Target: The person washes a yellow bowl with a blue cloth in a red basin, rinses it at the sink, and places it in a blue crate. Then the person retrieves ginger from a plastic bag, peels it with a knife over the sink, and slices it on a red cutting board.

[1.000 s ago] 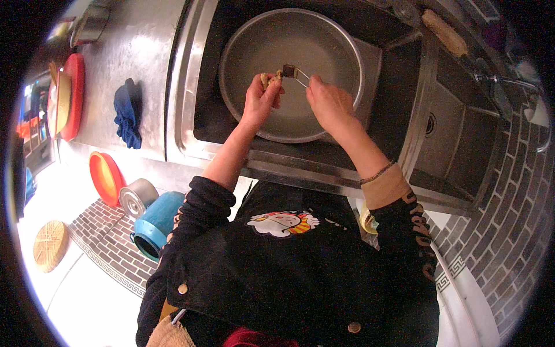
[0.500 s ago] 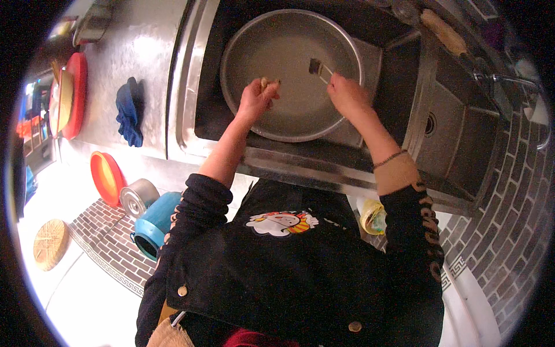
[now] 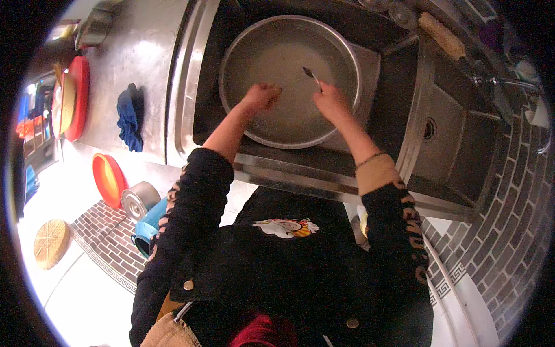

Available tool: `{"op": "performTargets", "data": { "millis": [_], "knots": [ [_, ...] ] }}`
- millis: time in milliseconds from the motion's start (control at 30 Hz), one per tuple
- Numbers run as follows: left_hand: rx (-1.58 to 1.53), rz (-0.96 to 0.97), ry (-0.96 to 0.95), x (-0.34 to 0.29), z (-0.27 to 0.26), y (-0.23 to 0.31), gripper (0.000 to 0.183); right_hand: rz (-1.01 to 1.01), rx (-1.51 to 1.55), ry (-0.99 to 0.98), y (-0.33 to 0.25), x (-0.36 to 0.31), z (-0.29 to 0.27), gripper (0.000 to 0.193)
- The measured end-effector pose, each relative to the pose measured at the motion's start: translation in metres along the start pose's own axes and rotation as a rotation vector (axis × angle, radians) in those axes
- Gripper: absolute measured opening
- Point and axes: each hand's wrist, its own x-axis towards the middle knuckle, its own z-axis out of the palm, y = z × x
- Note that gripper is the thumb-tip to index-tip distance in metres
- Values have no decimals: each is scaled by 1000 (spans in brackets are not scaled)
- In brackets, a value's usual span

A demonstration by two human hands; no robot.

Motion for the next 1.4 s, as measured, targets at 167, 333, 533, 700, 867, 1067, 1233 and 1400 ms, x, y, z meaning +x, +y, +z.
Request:
{"op": "performTargets", "data": {
  "millis": [167,333,533,700,867,1067,1233,1400],
  "knots": [
    [-938,42,-56,-63,-23,47,26,-134,160,75,-17,-28,-26,33],
    [-1127,79,1,-86,-9,49,29,-231,162,175,-34,-43,-31,29],
    [-1127,79,-12,-90,1,41,32,138,447,-115,-40,-26,-45,30],
    [-966,112,154,-89,13,45,32,-370,-143,37,-54,-25,-26,31],
    [-752,281,379,-81,19,47,33,-449,-468,68,-69,-27,-15,27],
    [-723,350,462,-81,18,51,28,-473,-525,45,-71,-14,-19,28],
    [-967,335,381,-84,6,56,26,-163,-645,68,-63,-7,-59,26],
    [-758,353,364,-81,18,58,25,-439,-440,87,-74,-8,-39,44]
  ]
}}
